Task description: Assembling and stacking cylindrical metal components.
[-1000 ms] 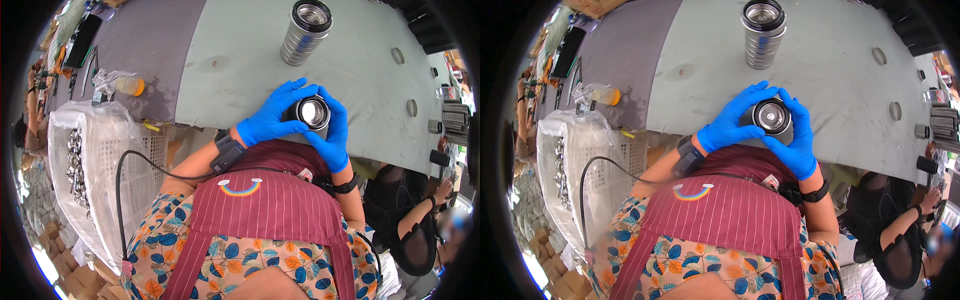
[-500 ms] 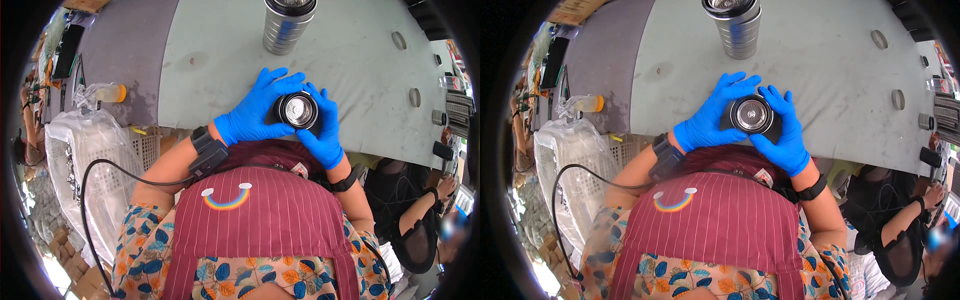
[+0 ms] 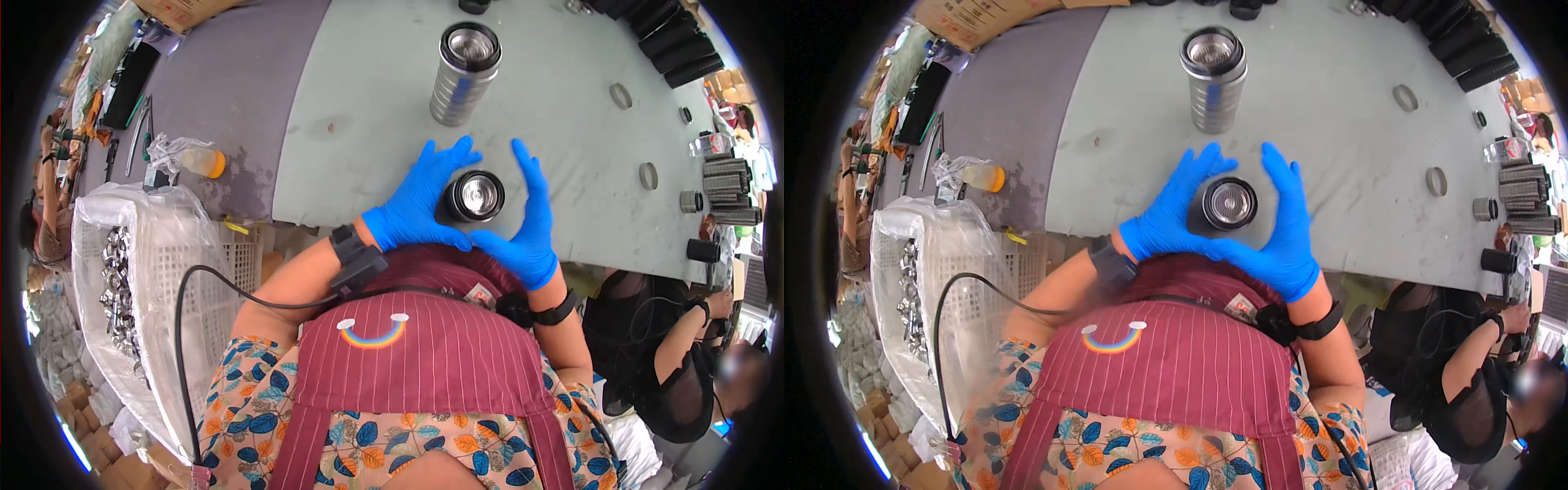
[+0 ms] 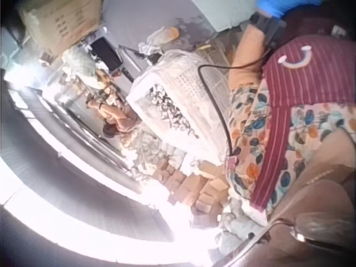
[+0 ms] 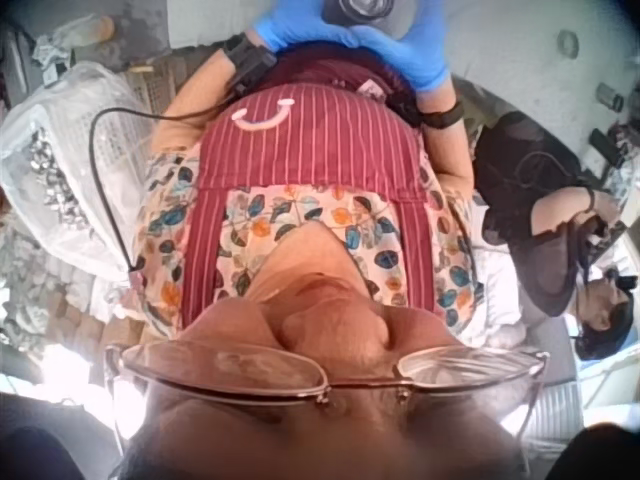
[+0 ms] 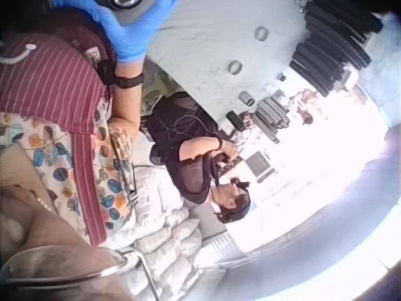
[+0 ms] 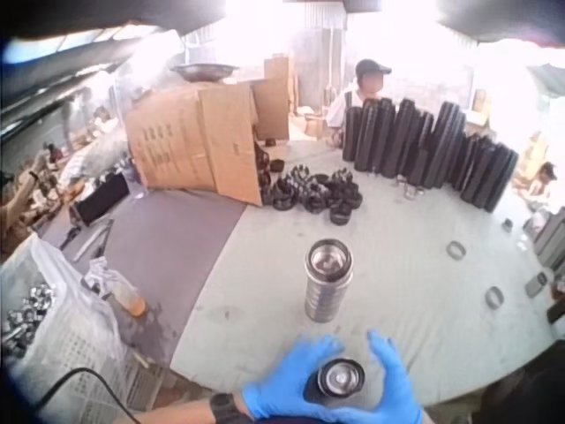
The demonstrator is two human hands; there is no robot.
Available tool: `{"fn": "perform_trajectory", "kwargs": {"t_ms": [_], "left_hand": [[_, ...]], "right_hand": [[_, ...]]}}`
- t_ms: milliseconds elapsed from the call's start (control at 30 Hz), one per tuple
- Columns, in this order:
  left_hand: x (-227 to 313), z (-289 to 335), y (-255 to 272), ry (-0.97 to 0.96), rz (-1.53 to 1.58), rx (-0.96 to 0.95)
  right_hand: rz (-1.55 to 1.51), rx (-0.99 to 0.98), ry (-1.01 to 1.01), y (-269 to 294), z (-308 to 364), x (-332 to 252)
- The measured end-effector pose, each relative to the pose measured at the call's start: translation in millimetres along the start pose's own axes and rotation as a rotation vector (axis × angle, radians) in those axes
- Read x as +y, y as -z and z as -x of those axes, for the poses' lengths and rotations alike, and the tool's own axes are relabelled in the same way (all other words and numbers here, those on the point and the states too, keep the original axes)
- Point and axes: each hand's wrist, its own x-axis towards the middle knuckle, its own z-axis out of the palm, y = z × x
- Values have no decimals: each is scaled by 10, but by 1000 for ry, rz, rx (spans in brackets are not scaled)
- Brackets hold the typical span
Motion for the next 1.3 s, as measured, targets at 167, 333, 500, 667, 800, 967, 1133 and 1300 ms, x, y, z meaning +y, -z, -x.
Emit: {"fn": "perform_trajectory", "kwargs": {"t_ms": [167, 333, 500, 667, 800, 967, 1133, 1300], "left_hand": [[-82, -17, -209, 39, -52, 119], [-17, -19, -119, 52, -50, 47], [-35, -21, -106, 64, -31, 29], [-43, -31, -123, 25, -101, 23], [-13, -88, -131, 23, -67, 3], [74, -95, -68, 75, -89, -7], [150, -130, -34, 117, -41, -28], [202, -136, -4, 162, -36, -30]], "right_hand": [[274, -158, -66, -94, -65, 13], [135, 94, 104, 35, -752, -274], [529, -85, 587, -112, -1649, -318], [452, -207, 326, -77, -1830, -118], [329, -101, 381, 38, -1727, 184], [278, -180, 325, 70, -1725, 160], [-204, 128, 39, 809, -1973, 561], [1286, 103, -525, 2365, -2136, 1720]]}}
